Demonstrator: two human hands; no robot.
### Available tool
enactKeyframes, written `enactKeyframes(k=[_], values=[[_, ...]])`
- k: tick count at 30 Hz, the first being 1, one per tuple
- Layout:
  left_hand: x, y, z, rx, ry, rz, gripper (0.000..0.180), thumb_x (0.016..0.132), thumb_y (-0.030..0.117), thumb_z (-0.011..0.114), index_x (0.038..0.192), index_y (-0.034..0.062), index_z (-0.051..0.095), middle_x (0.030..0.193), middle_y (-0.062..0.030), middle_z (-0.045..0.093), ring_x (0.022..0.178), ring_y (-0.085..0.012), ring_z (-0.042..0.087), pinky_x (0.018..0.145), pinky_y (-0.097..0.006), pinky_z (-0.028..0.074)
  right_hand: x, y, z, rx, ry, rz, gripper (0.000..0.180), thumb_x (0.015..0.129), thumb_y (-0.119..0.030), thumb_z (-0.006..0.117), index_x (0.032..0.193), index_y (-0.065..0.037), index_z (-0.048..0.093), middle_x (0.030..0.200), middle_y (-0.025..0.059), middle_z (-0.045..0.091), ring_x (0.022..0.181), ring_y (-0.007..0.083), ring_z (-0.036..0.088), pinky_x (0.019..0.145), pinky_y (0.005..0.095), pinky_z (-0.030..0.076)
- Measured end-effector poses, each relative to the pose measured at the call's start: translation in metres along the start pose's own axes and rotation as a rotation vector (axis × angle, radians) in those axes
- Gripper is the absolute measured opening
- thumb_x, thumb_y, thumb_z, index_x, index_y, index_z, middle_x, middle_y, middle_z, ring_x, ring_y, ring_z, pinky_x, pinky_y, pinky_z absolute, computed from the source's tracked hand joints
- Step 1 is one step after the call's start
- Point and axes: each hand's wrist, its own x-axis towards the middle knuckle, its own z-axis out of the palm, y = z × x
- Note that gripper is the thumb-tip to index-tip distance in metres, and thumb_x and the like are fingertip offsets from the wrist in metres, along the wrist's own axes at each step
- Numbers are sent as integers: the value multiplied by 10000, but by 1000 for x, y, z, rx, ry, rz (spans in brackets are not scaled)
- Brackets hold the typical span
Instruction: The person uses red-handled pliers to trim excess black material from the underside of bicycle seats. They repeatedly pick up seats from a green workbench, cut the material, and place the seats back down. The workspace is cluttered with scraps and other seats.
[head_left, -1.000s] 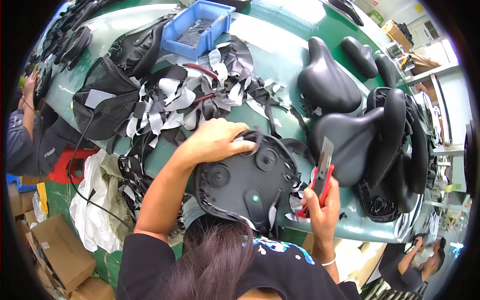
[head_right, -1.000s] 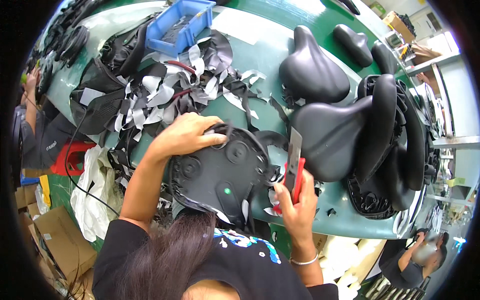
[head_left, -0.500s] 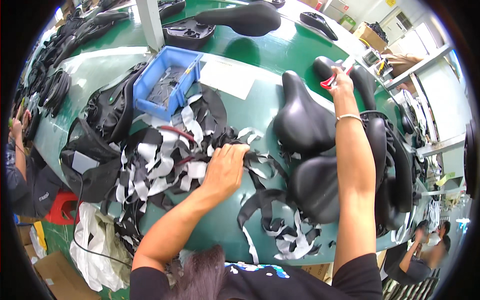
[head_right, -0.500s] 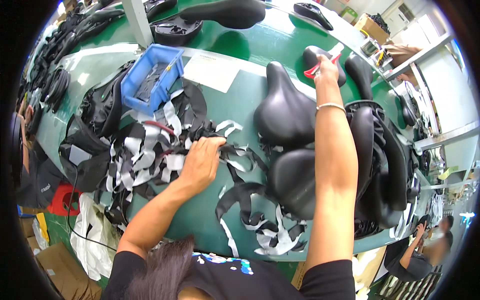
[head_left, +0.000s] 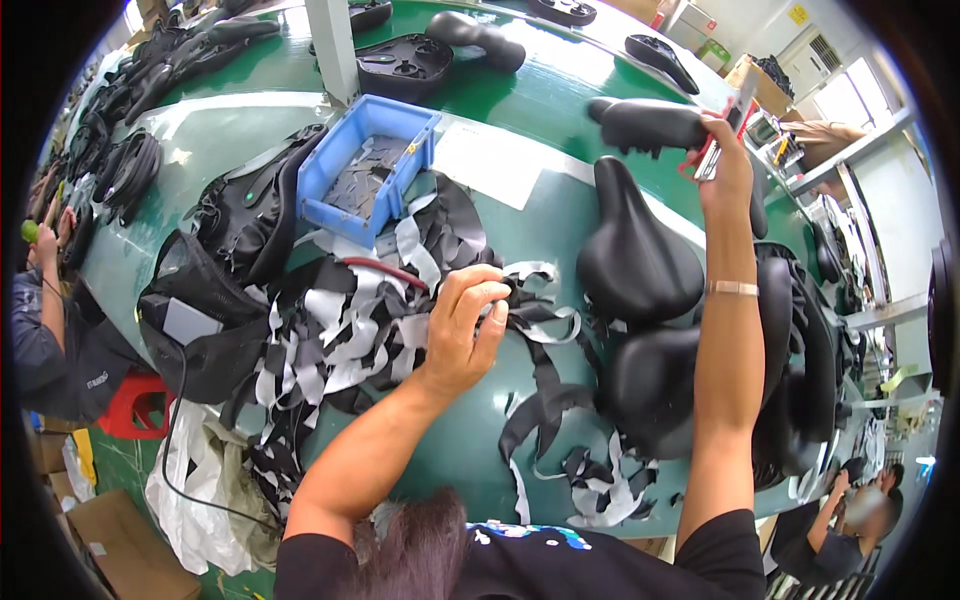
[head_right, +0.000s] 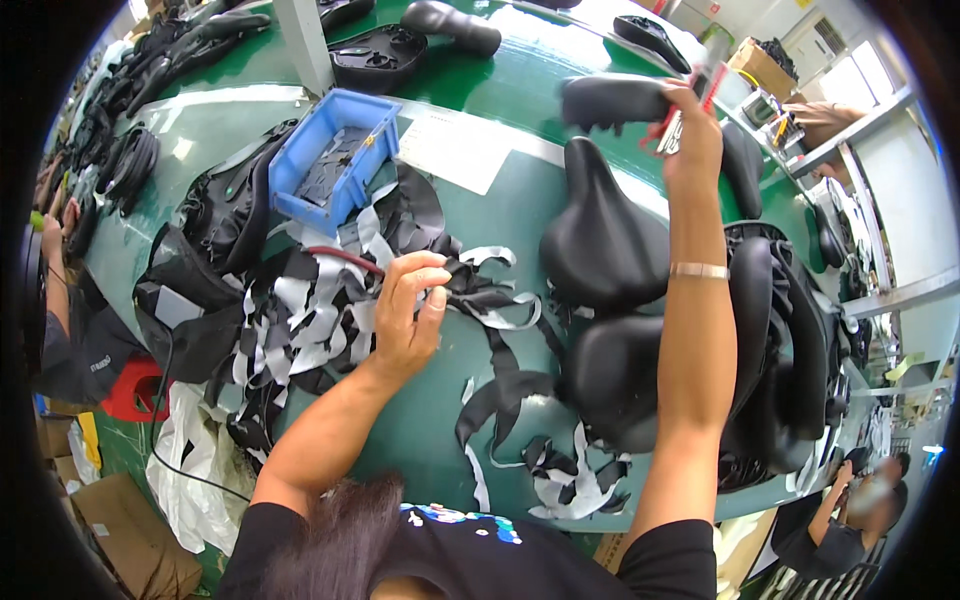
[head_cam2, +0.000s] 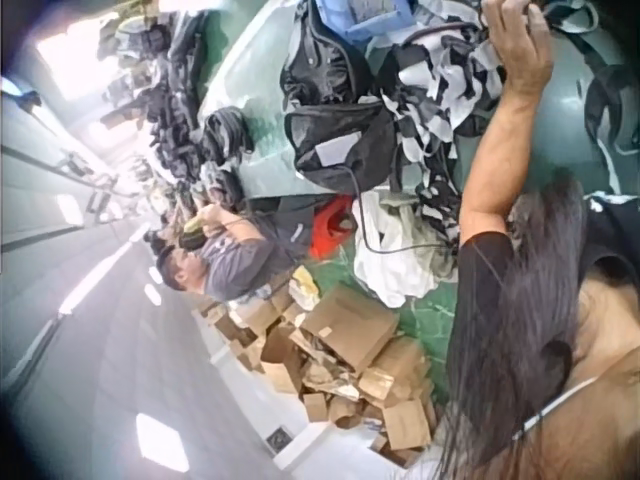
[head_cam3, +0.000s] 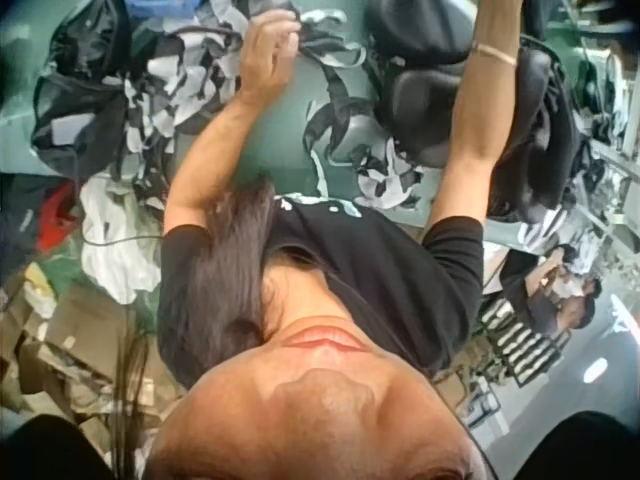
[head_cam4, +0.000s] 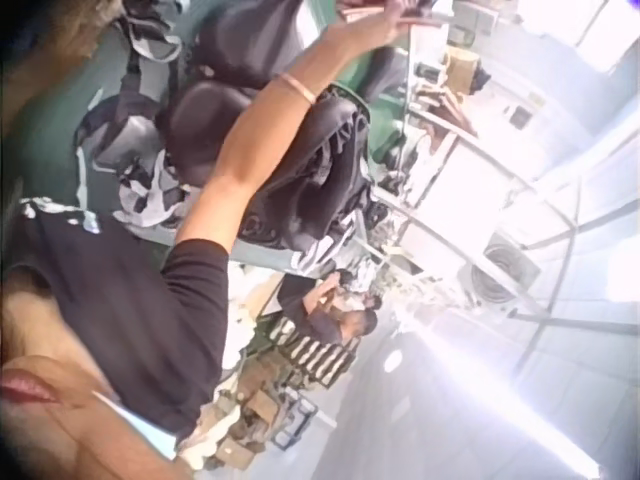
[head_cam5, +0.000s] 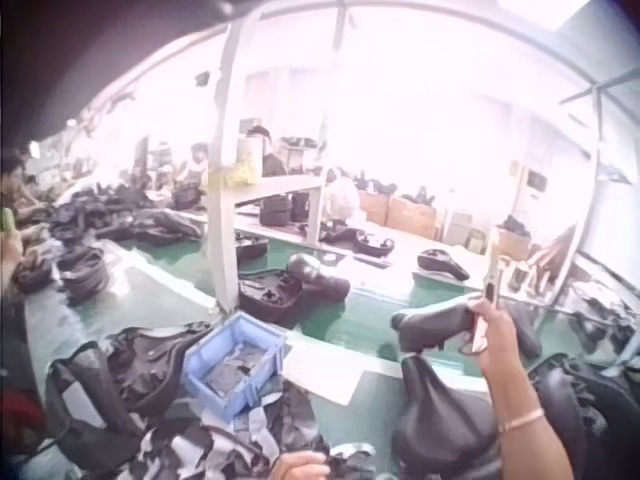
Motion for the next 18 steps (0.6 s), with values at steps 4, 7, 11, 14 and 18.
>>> enactKeyframes(k=[4, 7, 11, 14, 18], values=[[6, 4, -19, -782, -114, -826, 368, 976, 343, 479, 1066, -1, 575, 1009, -119, 606, 870, -234, 605, 744, -346, 512, -170, -49, 25, -908, -616, -781, 219, 700, -104, 712, 907, -48, 669, 784, 89, 618, 689, 192, 591, 571, 328, 484], [19, 23, -43, -1123, -119, -1155, 600, 915, 502, 550, 1234, -2, 488, 1070, -115, 621, 914, -175, 649, 834, -344, 536, -269, -50, 14, -1071, -1181, -769, 134, 673, -152, 680, 800, -122, 649, 807, 97, 422, 741, 237, 538, 546, 328, 484], [3, 42, -52, -842, -143, -1204, 643, 855, 321, 694, 1305, -37, 406, 1183, -147, 566, 983, -180, 622, 826, -296, 534, -325, -19, -30, -898, -1255, -361, 306, 704, -132, 719, 991, -78, 631, 975, 126, 549, 859, 264, 588, 692, 366, 514], [-2, 53, -73, -860, -308, -1119, 654, 832, 312, 706, 1310, -16, 402, 1143, -133, 566, 969, -184, 619, 833, -315, 532, -336, -20, -60, -731, -936, -75, 425, 741, -92, 739, 1135, -56, 583, 1092, 149, 613, 929, 289, 620, 773, 368, 520], [8, 54, -71, -739, -394, -1152, 517, 822, 273, 686, 1220, -8, 514, 1035, -70, 603, 867, -129, 606, 759, -261, 516, -329, -14, -95, -895, -630, -300, 587, 750, -88, 738, 1296, -86, 523, 1051, 130, 642, 852, 271, 635, 723, 348, 521]])
